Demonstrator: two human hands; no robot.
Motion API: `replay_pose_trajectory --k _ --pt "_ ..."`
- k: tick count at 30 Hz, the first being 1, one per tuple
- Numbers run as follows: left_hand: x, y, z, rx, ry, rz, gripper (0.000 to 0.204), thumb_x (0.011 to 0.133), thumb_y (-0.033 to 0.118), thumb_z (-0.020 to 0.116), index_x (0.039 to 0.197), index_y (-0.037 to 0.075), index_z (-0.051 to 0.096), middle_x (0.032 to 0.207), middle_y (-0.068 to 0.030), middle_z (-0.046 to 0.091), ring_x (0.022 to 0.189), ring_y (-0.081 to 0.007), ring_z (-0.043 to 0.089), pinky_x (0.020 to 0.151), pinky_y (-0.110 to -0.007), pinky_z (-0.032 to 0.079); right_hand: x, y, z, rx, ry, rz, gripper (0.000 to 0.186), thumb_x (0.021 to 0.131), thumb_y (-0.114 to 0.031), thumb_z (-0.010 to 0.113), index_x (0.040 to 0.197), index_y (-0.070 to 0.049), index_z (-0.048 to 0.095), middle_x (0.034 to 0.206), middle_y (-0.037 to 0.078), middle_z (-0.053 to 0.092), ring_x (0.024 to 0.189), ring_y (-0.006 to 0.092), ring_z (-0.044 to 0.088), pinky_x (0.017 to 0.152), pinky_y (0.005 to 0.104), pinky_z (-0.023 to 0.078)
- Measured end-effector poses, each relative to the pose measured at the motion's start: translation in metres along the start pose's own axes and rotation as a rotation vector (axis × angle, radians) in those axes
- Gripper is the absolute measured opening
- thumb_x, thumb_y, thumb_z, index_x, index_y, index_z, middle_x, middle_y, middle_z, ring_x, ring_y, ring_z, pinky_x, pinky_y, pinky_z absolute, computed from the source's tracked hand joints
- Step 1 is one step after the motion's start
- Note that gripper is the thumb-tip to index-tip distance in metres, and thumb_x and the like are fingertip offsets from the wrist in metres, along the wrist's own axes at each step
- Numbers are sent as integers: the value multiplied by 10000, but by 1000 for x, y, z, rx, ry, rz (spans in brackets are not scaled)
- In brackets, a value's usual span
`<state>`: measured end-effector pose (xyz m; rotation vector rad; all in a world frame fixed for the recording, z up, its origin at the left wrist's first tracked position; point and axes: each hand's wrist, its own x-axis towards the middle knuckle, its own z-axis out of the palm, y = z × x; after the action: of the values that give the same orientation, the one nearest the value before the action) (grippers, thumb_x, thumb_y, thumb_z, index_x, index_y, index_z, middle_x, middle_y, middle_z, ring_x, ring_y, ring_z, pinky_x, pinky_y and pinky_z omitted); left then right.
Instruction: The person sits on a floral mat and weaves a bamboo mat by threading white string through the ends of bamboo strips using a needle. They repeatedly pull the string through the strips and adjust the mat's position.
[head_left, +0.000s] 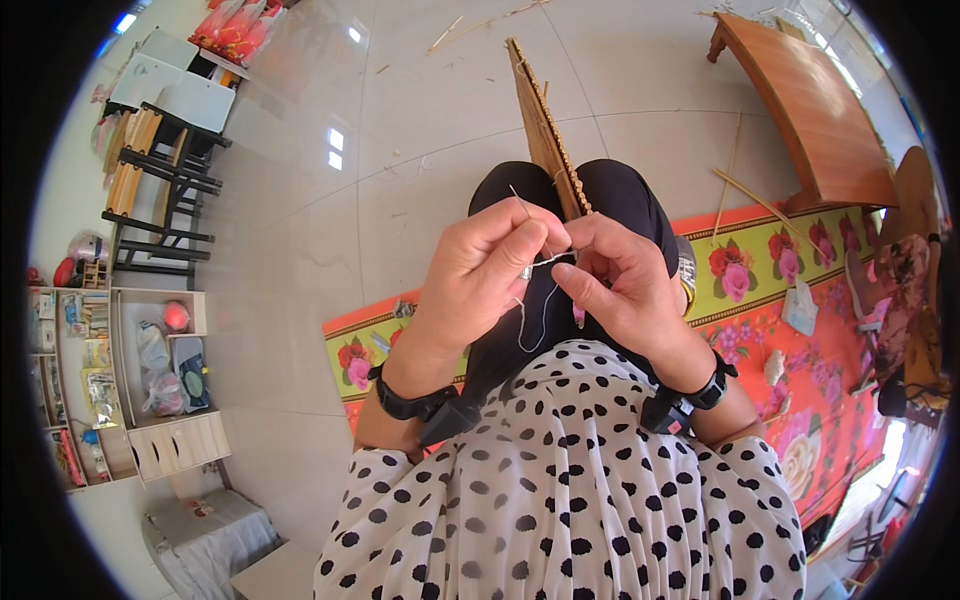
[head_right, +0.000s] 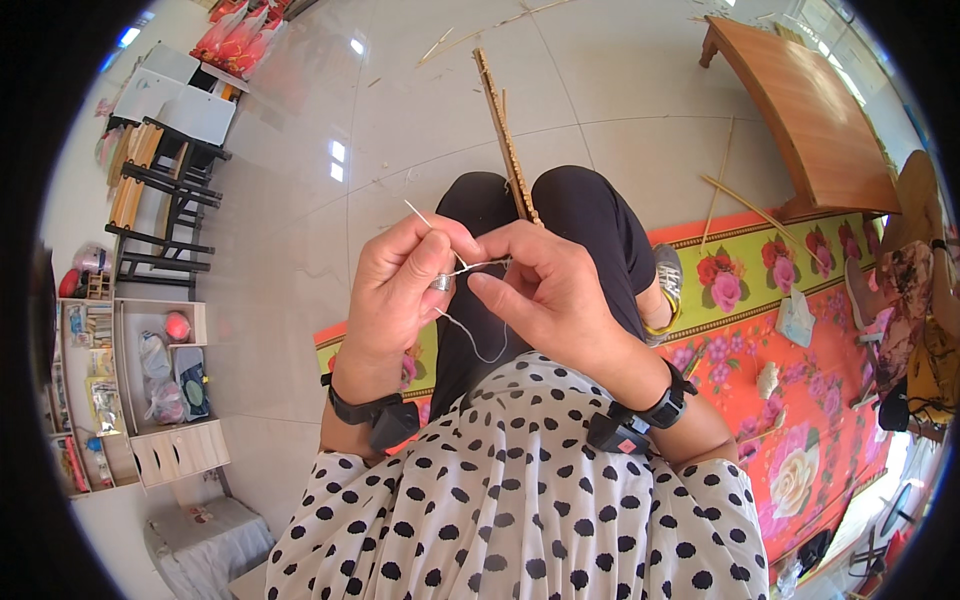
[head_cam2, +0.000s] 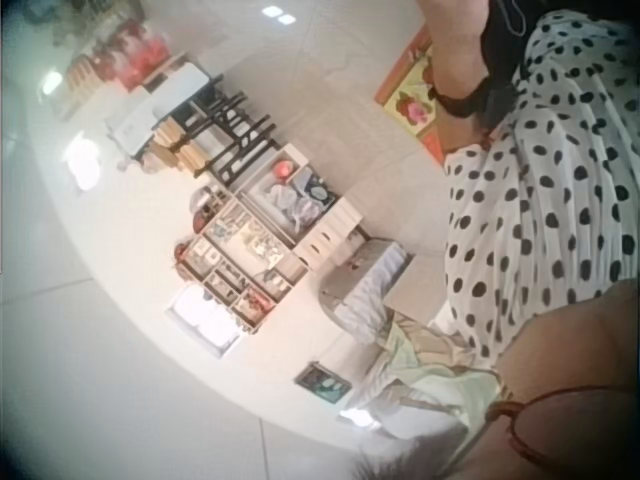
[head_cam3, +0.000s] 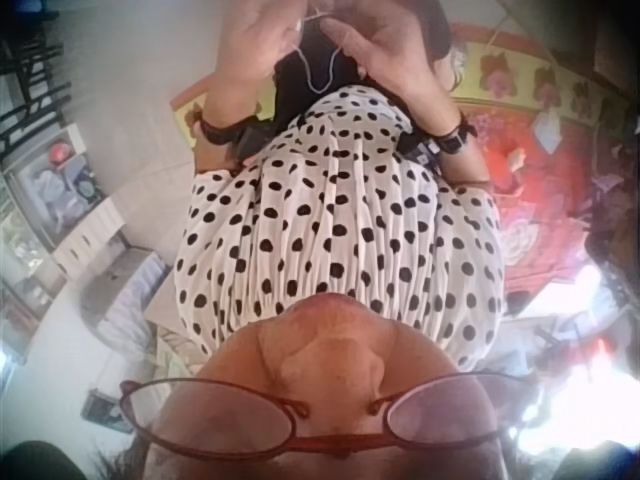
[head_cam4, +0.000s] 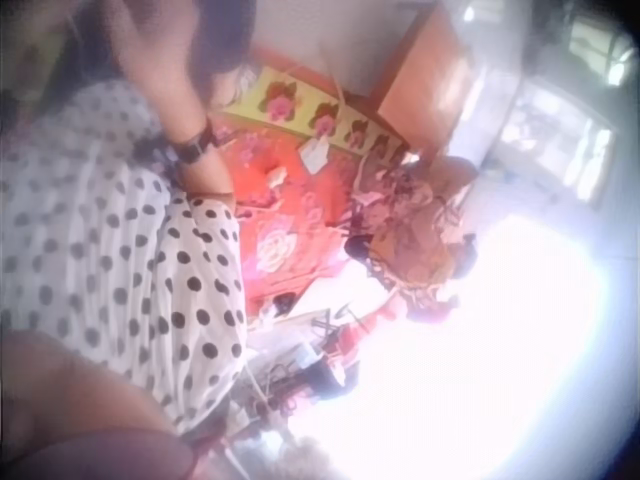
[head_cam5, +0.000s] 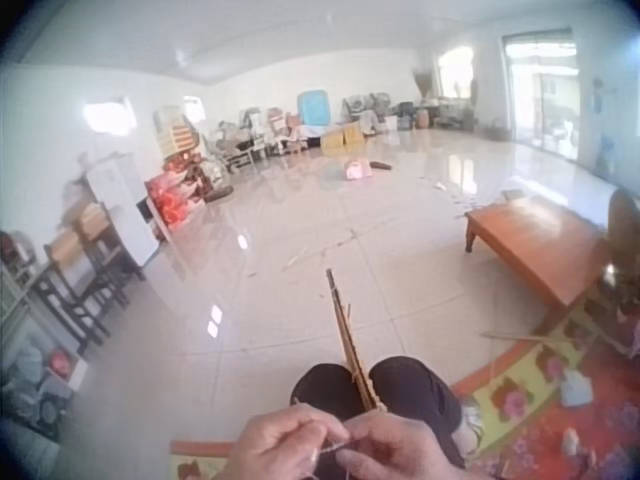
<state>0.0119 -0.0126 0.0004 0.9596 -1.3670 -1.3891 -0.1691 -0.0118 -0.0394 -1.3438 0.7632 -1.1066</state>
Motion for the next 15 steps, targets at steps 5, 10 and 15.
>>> replay_pose_trajectory --k 5,10,15 --pt "1 1 -1 -7 3 1 300 1071 241 502 1011 -10 654 587 74 421 465 4 319 413 -188 273 1 -1 -5 -70 -75 18 55 970 4 613 1023 19 616 857 -15 571 657 0 534 556 163 431" --pt "-1 -3 -5 -90 -29 -7 242 1065 209 511 1020 21 658 783 26 625 503 9 359 443 -174 268 2 -2 -5 -45 -46 28 97 947 28 626 1042 10 623 856 -23 580 661 -5 532 567 158 441" --pt "0 -3 -6 -139 -43 -5 240 1063 209 516 1026 19 659 778 28 621 505 10 362 441 -175 269 1 -4 3 103 25 87 151 875 -17 723 1015 -24 670 784 -56 568 604 -25 434 531 164 350"
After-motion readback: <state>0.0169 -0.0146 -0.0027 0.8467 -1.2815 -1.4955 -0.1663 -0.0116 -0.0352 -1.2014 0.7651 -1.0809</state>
